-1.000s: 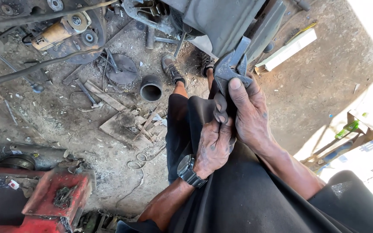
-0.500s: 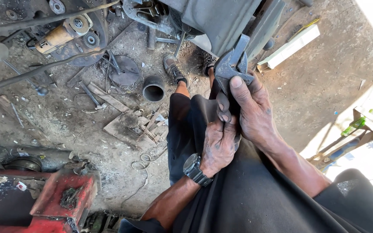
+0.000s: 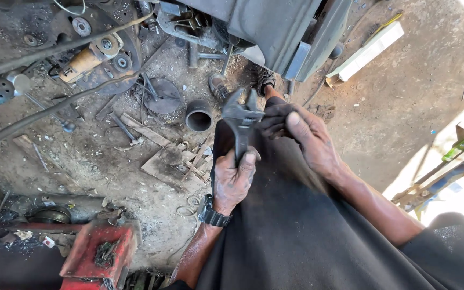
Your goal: Adjusting and tightening components on a piece of industrial machinery using an adjustable wrench.
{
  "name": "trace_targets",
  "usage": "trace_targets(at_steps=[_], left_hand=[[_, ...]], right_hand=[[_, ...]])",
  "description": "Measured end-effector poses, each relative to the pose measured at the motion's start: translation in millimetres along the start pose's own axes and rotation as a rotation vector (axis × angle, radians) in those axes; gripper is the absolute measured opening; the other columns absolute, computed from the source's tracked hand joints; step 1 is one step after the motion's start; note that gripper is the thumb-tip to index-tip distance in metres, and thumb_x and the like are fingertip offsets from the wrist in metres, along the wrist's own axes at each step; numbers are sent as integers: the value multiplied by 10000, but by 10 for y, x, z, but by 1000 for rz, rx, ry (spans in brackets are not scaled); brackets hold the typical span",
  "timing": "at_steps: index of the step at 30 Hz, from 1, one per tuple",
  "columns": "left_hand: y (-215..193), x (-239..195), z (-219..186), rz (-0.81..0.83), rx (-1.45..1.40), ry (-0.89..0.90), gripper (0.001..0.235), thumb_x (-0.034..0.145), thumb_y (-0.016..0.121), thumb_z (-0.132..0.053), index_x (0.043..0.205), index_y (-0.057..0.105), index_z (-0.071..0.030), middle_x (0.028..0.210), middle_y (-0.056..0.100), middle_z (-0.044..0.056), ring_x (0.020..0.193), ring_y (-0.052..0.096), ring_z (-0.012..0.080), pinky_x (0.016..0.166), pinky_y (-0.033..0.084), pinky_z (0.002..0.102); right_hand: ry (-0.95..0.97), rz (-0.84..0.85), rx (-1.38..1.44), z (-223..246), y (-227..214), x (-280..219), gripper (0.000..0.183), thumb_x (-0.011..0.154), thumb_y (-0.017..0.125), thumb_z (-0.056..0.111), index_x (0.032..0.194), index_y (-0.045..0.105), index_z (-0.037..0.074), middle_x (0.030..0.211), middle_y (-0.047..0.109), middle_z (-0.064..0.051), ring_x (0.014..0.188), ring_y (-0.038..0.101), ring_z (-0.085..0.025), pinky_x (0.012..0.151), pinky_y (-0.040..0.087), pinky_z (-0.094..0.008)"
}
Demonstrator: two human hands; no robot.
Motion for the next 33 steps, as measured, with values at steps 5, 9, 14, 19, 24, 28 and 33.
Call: trace_targets(at_steps=[5,9,14,19,24,28,33], left_hand=[[90,223,-233,-300,-239,291,246,1052,516,-102,944,679,47,459,527,41,381,551,101,396,483,210],[301,579,-618,-330,-269,231,206,1104,435,-253,977,488,-100,629,440,-4,439,412,84,356,353,215],[377,884,-856,-576,-131,461,269,910,797,-202,910,564,-68,786,697,134,724,694,167,625,553,296],[219,673,-824,-488,-108,370,294,1034,556,-227,800,579,-50,636,614,117,565,631,264,442,478,277],[-14,204,-633,-277,-113,284,444,1068,492,-284,730,675,-62,455,540,54,381,549,164,386,474,268],[130,46,-525,-222,-121,4,464,1071,507,-295,679,592,-62,452,564,102,366,583,188,365,492,300],[365,36,-469,-235,-104,-1,433,1068,542,-282,706,631,-62,463,596,100,414,607,204,412,510,309]], right_hand=[[154,-241,170,-284,-502,314,701,1032,352,618,1146,670,4,902,727,-120,816,751,-211,718,603,-285],[272,-407,257,101,-682,691,558,925,482,613,955,666,87,880,663,-86,774,649,-182,677,506,-288],[432,-429,341,196,-745,1019,517,894,509,487,1218,635,105,1031,694,-57,940,684,-210,817,570,-338],[487,-456,573,-140,-1077,1199,310,833,727,298,962,591,51,879,670,-75,916,753,-290,816,645,-460],[533,-490,618,116,-879,1233,250,798,783,156,793,586,3,783,679,-127,904,781,-371,839,668,-518],[549,-428,625,101,-988,1360,183,837,731,136,764,606,23,807,720,-104,903,784,-331,815,674,-496],[625,-366,636,357,-725,1352,197,841,747,157,730,600,86,777,742,-81,818,787,-281,754,697,-446]])
Point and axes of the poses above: each hand's wrist, its own x-axis towards the middle knuckle, its own y-axis out of the palm, z = x × y, the point moved 3 cm from there along x, towards the middle knuckle
